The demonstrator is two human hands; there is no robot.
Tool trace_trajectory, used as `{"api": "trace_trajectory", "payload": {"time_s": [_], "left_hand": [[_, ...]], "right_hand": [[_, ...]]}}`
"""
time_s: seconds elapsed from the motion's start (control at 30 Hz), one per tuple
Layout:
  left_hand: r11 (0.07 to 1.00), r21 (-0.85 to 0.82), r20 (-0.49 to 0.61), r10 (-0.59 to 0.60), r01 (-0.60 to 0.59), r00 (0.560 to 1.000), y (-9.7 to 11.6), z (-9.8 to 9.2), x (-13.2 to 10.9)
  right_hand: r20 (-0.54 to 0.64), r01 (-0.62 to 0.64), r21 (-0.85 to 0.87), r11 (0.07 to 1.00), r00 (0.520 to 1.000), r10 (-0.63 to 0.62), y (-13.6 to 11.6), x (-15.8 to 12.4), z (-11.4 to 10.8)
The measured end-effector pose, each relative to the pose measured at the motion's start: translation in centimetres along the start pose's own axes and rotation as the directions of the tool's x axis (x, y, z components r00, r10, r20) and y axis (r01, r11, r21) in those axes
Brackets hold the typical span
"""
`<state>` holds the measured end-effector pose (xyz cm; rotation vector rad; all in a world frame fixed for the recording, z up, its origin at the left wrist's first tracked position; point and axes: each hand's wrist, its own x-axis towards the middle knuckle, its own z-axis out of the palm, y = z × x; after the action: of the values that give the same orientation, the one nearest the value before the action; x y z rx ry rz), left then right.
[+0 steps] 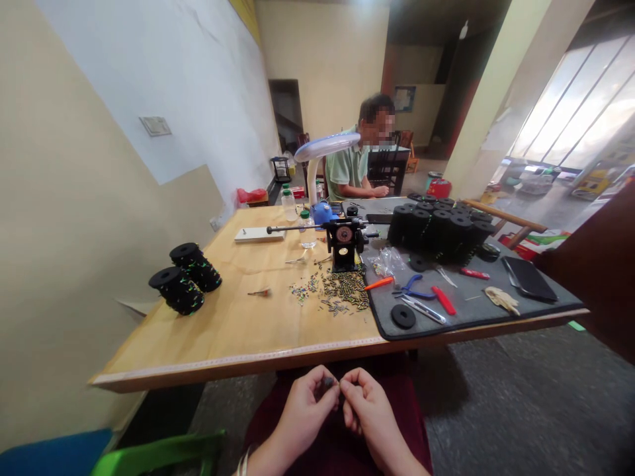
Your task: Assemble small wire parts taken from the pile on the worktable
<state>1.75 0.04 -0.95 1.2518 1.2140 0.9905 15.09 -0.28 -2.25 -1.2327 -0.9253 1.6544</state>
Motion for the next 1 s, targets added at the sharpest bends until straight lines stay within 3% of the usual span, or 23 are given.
{"api": "trace_trajectory", "payload": {"time_s": [0.1,0.23,0.47,0.8,1.0], "left_hand": [[0.999,0.003,0.02,-0.032,0.032,0.999,0.25,0.08,-0.02],[0.987,-0.116,0.067,-0.102,0.109,0.992,0.03,0.07,0.22],[0.948,-0.287,0.097,-0.112,0.135,0.989,-0.06,0.0,0.34],[0.985,-0.077,0.121,-0.142,0.152,0.982,0.14,0.11,0.2],[0.995,0.099,0.027,0.0,-0.002,1.0,-0.12,0.04,0.38]], "right_hand": [[-0.022,0.01,0.02,1.0,1.0,-0.009,0.3,0.2,-0.22],[-0.046,0.051,0.041,0.998,0.998,-0.049,0.84,0.47,-0.61],[-0.068,0.125,-0.005,0.992,0.99,-0.125,0.69,0.44,-0.74],[-0.051,0.139,-0.066,0.988,0.988,-0.143,0.38,0.26,-0.72],[-0.007,0.15,-0.077,0.986,0.988,-0.151,0.43,0.14,-0.54]]}}
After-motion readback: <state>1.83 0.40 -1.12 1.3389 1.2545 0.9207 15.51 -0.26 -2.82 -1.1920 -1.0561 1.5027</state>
